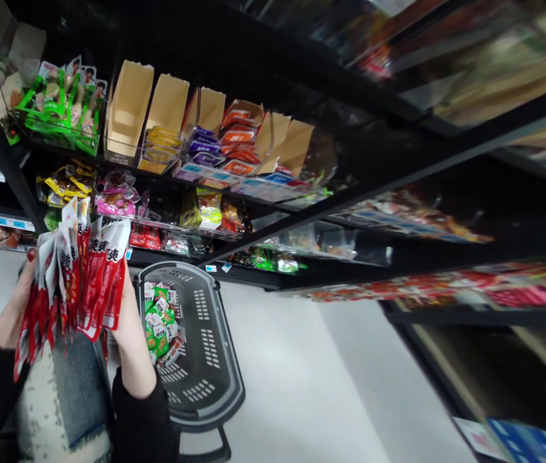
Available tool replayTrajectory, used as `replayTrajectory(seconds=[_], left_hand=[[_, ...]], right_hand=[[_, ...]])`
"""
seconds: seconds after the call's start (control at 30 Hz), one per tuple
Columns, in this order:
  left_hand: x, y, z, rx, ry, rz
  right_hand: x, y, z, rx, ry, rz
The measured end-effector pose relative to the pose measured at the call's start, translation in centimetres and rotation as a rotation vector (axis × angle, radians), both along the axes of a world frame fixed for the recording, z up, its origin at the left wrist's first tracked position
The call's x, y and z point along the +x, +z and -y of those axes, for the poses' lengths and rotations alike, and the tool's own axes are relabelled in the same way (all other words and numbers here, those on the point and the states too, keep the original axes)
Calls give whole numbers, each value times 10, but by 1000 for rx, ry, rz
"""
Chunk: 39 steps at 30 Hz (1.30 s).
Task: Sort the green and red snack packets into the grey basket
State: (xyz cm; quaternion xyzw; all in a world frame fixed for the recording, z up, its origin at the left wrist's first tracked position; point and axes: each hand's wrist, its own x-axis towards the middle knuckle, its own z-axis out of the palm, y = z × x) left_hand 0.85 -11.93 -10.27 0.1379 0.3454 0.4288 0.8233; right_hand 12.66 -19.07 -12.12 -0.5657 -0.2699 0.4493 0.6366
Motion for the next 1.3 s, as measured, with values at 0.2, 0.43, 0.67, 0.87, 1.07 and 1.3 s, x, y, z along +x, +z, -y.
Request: replayTrajectory(seconds=[0.2, 0.43, 0.67, 0.87, 1.07, 1.3], left_hand=[[-2, -3, -2, 107, -46, -6], [0, -22, -5, 336, -85, -40], [4, -22, -3, 483, -54, -156], [10, -16, -3, 671, 28, -301], [13, -11, 5, 722, -4, -421], [0, 2, 23, 689, -117, -656]], right_hand=[[15, 22, -1, -46, 61, 214], [-4, 39, 11, -149, 43, 493], [-26, 30, 8, 16, -1, 462], [-27, 17, 9, 61, -2, 262], [-26, 11, 4, 114, 22, 63], [-39, -11, 20, 41, -16, -299]])
